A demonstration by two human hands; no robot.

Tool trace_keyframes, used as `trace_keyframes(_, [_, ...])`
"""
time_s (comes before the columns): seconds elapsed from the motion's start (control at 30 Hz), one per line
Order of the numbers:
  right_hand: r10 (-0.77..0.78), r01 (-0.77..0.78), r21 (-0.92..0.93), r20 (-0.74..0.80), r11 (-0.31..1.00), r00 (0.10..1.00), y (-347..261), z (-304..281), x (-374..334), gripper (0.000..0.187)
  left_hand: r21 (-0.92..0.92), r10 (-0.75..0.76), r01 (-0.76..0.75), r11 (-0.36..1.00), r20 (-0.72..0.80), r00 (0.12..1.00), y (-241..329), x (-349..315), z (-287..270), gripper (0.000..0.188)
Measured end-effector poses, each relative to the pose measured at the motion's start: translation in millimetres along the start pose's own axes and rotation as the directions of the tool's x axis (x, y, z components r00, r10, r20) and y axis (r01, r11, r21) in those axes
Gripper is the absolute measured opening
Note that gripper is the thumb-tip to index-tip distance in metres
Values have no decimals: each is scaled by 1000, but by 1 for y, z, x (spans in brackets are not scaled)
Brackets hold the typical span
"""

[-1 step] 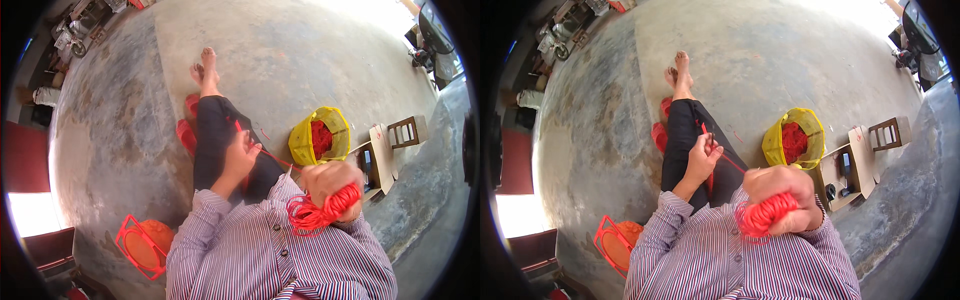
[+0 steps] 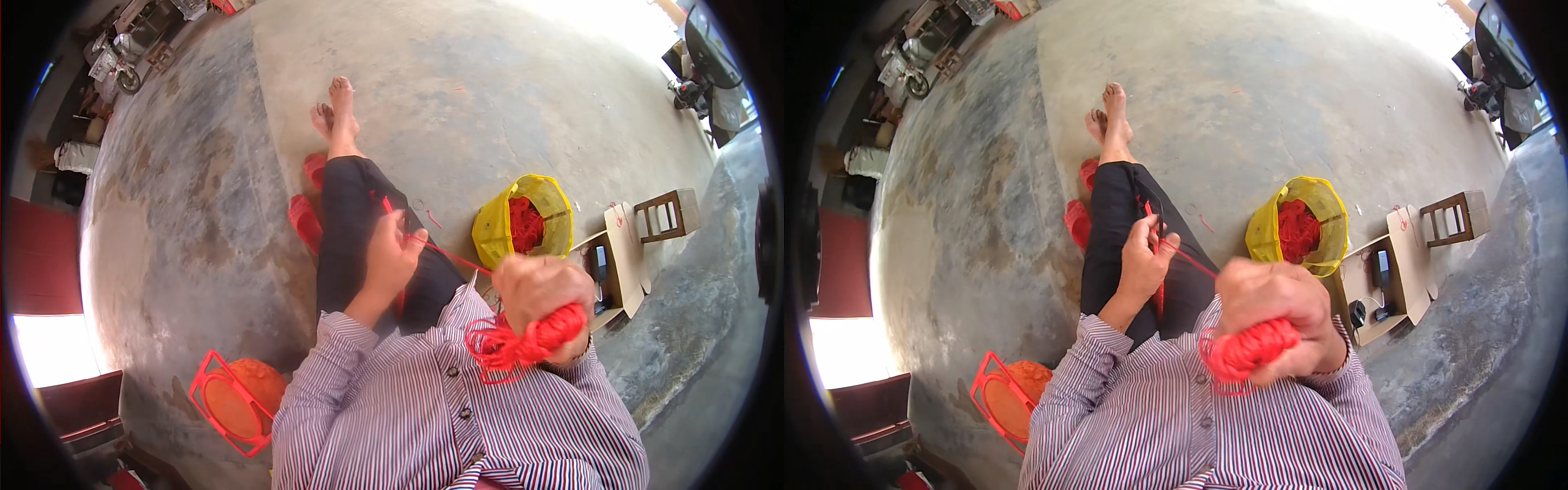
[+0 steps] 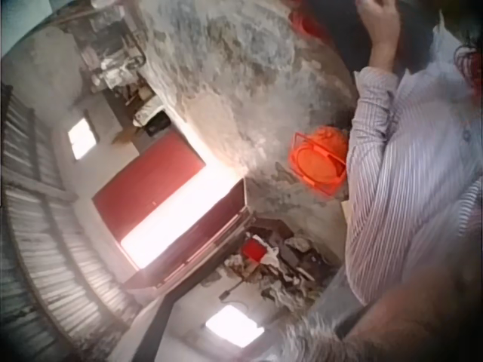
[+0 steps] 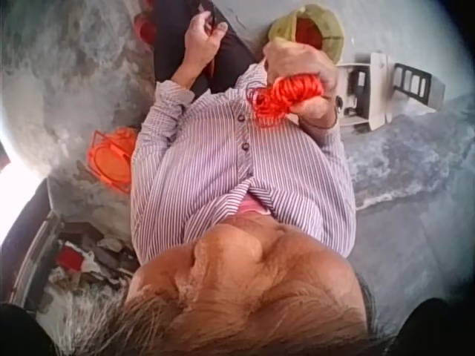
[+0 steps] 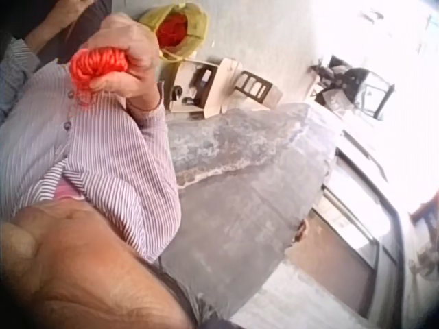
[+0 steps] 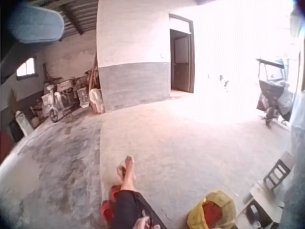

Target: The person winds red plastic string around a square furniture frame by hand.

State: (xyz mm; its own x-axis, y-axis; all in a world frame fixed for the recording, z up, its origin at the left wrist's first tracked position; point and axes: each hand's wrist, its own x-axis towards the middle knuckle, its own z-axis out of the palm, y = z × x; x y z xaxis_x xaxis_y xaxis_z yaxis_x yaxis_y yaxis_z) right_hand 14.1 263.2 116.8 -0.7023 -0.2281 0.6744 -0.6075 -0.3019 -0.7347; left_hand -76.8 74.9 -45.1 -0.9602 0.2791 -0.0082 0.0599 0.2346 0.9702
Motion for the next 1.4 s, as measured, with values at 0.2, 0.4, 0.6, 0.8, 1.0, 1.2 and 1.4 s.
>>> trace_keyframes(0.2, [471,-286,-907,-116,308,875,99,-37,-20,32,-301,-255,234,924,-31,967,8,30,-23,19])
trace_keyframes(0.4, [594,-537,-782,-277,317,755,175,-8,-31,30,-179,-441,440,880,36,897,-16,42,-23,21])
trace_keyframes(0.6, [369,-453,-623,-269,638,890,145,-5,-29,37,-144,-135,133,981,-5,991,25,31,-31,27])
trace_keyframes(0.8, [630,-574,268,-428,774,648,109,-25,-44,20,-446,-346,423,789,247,905,56,27,-22,25])
trace_keyframes(1.0, [608,-354,571,-345,741,715,54,-17,-95,30,-429,-517,615,661,333,788,18,42,-18,17])
trace_keyframes(1.2, [682,-756,207,-618,621,391,32,-18,-162,25,-477,-596,712,516,397,698,3,40,-11,6])
trace_keyframes(1.4, [634,-417,502,-716,758,291,59,-60,-137,29,-162,-183,183,970,16,983,6,10,-8,17])
